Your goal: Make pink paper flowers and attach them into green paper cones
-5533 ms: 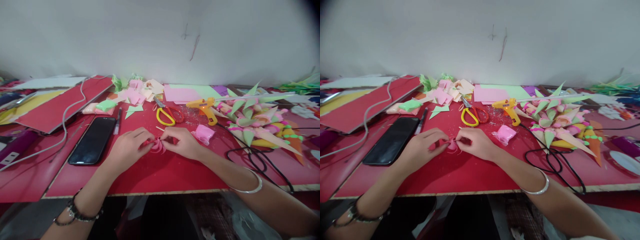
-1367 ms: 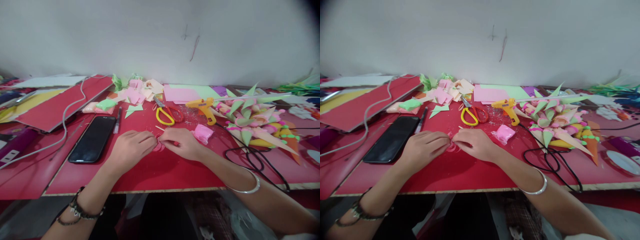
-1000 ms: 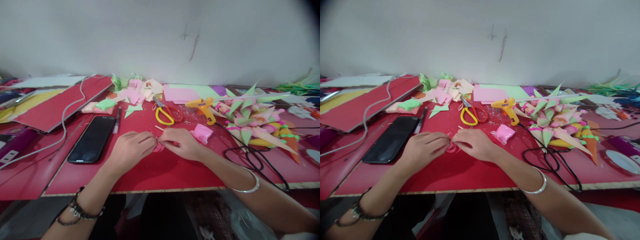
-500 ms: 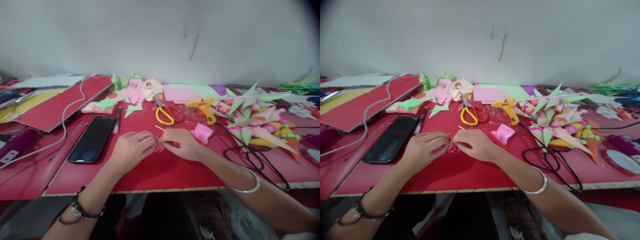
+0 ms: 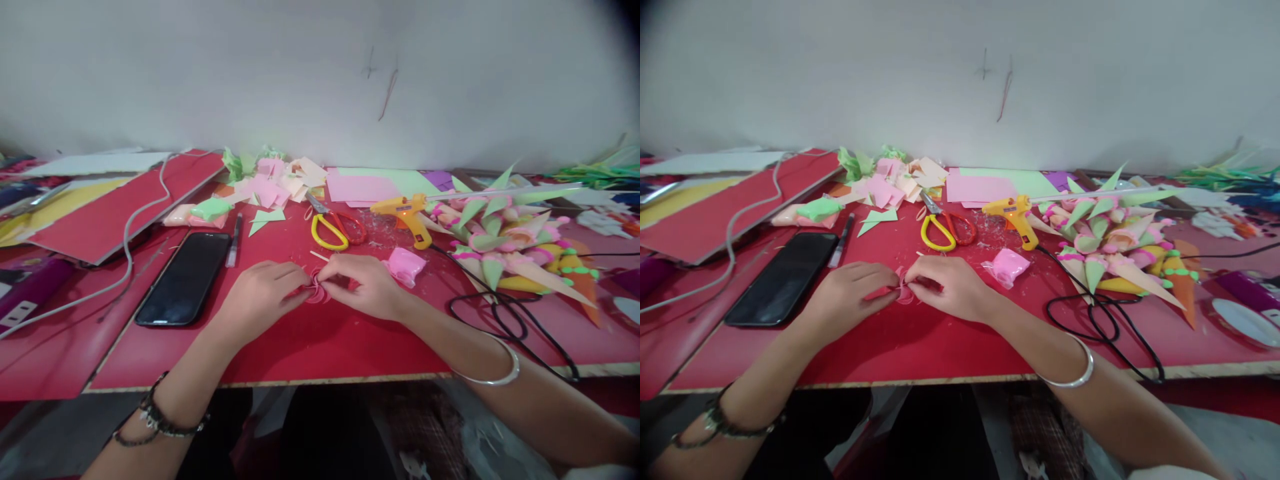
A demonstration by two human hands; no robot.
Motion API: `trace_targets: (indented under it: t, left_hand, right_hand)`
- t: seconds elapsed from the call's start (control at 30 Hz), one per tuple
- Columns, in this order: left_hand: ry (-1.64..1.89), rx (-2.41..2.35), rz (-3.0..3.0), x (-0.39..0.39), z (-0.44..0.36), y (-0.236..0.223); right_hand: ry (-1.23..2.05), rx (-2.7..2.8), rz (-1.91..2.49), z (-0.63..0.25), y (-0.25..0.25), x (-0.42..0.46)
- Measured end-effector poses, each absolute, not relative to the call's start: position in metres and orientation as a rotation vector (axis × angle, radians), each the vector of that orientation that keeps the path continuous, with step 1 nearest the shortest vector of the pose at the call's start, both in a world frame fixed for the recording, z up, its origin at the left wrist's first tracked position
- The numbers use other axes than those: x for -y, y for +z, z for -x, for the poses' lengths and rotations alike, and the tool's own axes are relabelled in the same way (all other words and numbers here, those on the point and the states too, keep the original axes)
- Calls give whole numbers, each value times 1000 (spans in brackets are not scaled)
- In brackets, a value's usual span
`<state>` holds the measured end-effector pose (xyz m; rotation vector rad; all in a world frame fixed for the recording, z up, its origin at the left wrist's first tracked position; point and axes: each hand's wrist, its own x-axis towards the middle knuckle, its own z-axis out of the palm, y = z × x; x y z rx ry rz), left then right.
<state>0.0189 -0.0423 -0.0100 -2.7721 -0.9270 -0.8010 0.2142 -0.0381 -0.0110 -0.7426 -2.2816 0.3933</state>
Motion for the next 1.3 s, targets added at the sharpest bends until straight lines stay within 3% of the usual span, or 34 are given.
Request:
trace_targets:
  t: [0.5, 1.3]
  left_hand:
    - [-568, 942, 2715, 40, -19, -12]
    - [-546, 893, 2615, 43, -18, -11]
  right_hand:
    - [339, 2388, 739, -216, -13, 33]
    - [283, 2558, 718, -217, -7, 33]
